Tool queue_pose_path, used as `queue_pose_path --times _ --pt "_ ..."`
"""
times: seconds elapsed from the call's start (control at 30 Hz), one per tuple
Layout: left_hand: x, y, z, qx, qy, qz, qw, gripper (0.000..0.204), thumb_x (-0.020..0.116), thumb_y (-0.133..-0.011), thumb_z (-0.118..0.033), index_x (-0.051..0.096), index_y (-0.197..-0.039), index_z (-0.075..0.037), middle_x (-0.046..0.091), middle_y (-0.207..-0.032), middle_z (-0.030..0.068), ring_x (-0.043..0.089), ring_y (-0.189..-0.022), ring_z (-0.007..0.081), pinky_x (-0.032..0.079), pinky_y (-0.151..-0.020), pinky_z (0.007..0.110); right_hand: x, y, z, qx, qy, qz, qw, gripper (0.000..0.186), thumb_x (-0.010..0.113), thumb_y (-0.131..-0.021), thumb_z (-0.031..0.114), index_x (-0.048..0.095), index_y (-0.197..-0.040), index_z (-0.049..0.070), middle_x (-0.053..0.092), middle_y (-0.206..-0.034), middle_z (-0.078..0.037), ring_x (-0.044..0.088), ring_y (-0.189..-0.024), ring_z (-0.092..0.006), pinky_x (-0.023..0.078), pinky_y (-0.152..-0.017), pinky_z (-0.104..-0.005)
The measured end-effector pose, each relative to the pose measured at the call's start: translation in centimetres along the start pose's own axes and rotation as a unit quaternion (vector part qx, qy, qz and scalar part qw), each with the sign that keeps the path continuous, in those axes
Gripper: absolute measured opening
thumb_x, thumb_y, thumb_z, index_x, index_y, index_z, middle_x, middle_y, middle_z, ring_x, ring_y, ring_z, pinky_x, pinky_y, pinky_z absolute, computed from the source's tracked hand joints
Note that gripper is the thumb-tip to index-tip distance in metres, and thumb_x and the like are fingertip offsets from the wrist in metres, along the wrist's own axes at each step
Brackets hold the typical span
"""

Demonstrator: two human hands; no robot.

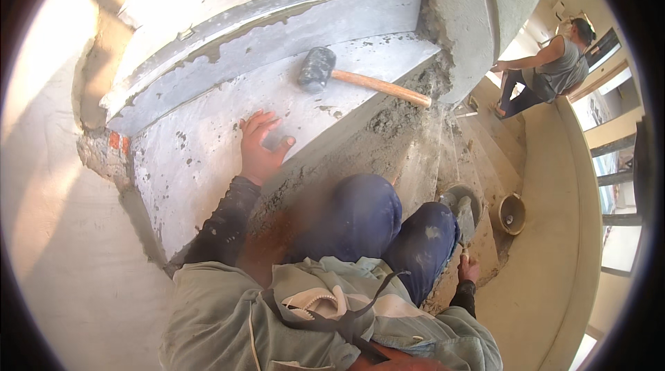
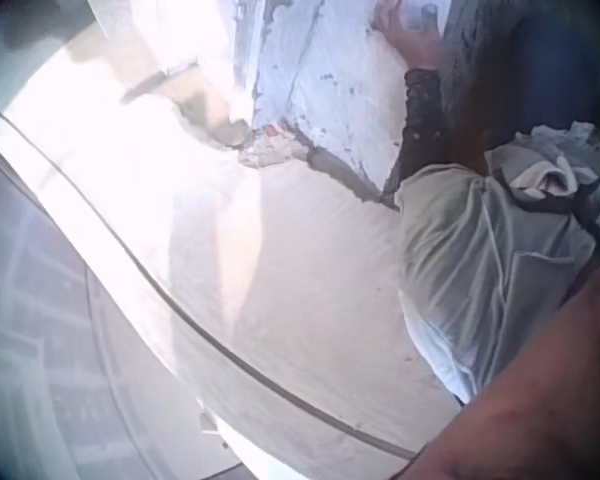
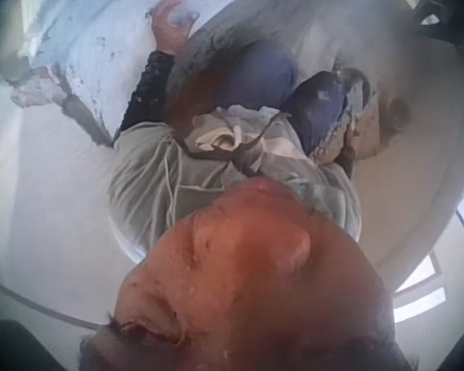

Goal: The person installs a stone stair tread by applying mortar to a concrete step, positioning the stone tread, checking its level with a tool, tapping it with a mallet, and wiping the surface with a cloth.

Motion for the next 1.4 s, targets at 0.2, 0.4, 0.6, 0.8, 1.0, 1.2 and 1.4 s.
queue_pose_path --times 0.2,0.4,0.6,0.8,1.0,1.2,1.4 --pt "-10.8 2.6 12.7 -0.096 -0.036 -0.162 0.981 0.037 0.083 -0.081 -0.025 0.073 -0.111 -0.004 0.067 -0.125 0.0115 0.056 -0.125 0.0334 0.038 -0.111 0.048 -9.2 2.7 3.9 -0.115 0.018 -0.157 0.981 0.04 0.067 -0.087 0.036 0.061 -0.079 -0.003 0.06 -0.065 -0.017 0.059 -0.057 -0.0297 0.046 -0.058 -0.0448" --pt "-19.2 5.5 24.1 -0.209 -0.097 -0.288 0.929 0.032 0.082 -0.083 -0.025 0.075 -0.105 -0.003 0.071 -0.111 0.0131 0.063 -0.107 0.0292 0.049 -0.094 0.038 -16.1 6.0 22.0 -0.335 0.045 -0.21 0.917 0.033 0.071 -0.086 0.028 0.059 -0.082 -0.002 0.054 -0.063 -0.011 0.051 -0.059 -0.0205 0.041 -0.057 -0.04" --pt "-18.5 4.0 26.0 -0.194 0.079 -0.379 0.901 0.019 0.079 -0.084 -0.019 0.072 -0.08 -0.002 0.068 -0.072 0.0081 0.06 -0.062 0.0166 0.045 -0.058 0.033 -15.6 17.3 49.6 -0.435 0.087 -0.047 0.895 0.026 0.07 -0.089 0.023 0.061 -0.089 -0.001 0.052 -0.065 -0.006 0.047 -0.062 -0.0138 0.039 -0.056 -0.0345" --pt "-19.2 5.4 26.3 -0.289 0.015 -0.199 0.936 0.032 0.079 -0.08 -0.032 0.069 -0.07 -0.004 0.066 -0.064 0.0093 0.065 -0.059 0.0257 0.05 -0.057 0.035 0.3 28.5 71.2 -0.585 0.046 0.2 0.784 0.027 0.07 -0.096 0.025 0.064 -0.101 -0.001 0.056 -0.072 0.002 0.048 -0.063 -0.0063 0.04 -0.056 -0.0254" --pt "-19.2 3.6 26.4 -0.328 0.051 -0.136 0.933 0.027 0.077 -0.076 -0.038 0.073 -0.079 -0.011 0.072 -0.08 0.0071 0.069 -0.079 0.028 0.054 -0.072 0.041 16.1 39.5 87.1 -0.596 0.131 0.392 0.688 0.035 0.067 -0.099 0.038 0.065 -0.093 0.003 0.058 -0.071 0.0 0.053 -0.058 -0.0071 0.044 -0.052 -0.0241" --pt "-20.1 3.5 26.9 -0.323 0.091 -0.136 0.932 0.024 0.078 -0.075 -0.035 0.074 -0.08 -0.012 0.073 -0.081 0.0057 0.07 -0.08 0.0266 0.055 -0.073 0.04 27.3 45.7 96.6 -0.63 0.24 0.412 0.613 0.046 0.063 -0.099 0.045 0.065 -0.087 0.001 0.059 -0.071 -0.002 0.055 -0.055 -0.0099 0.046 -0.05 -0.0278" --pt "-19.2 3.2 27.3 -0.298 0.112 -0.182 0.93 0.021 0.077 -0.074 -0.032 0.074 -0.078 -0.012 0.071 -0.075 0.0033 0.068 -0.073 0.0255 0.054 -0.068 0.038 29.3 47.6 102.5 -0.675 0.363 0.339 0.546 0.053 0.063 -0.099 0.051 0.064 -0.086 0.0 0.059 -0.069 -0.003 0.056 -0.053 -0.0106 0.048 -0.049 -0.0297"
Point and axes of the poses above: each hand's wrist, its own y-axis away from the middle knuckle, its own x-axis out of the palm, z = x × y, the point moved 3 cm from there along -y, towards the middle knuckle
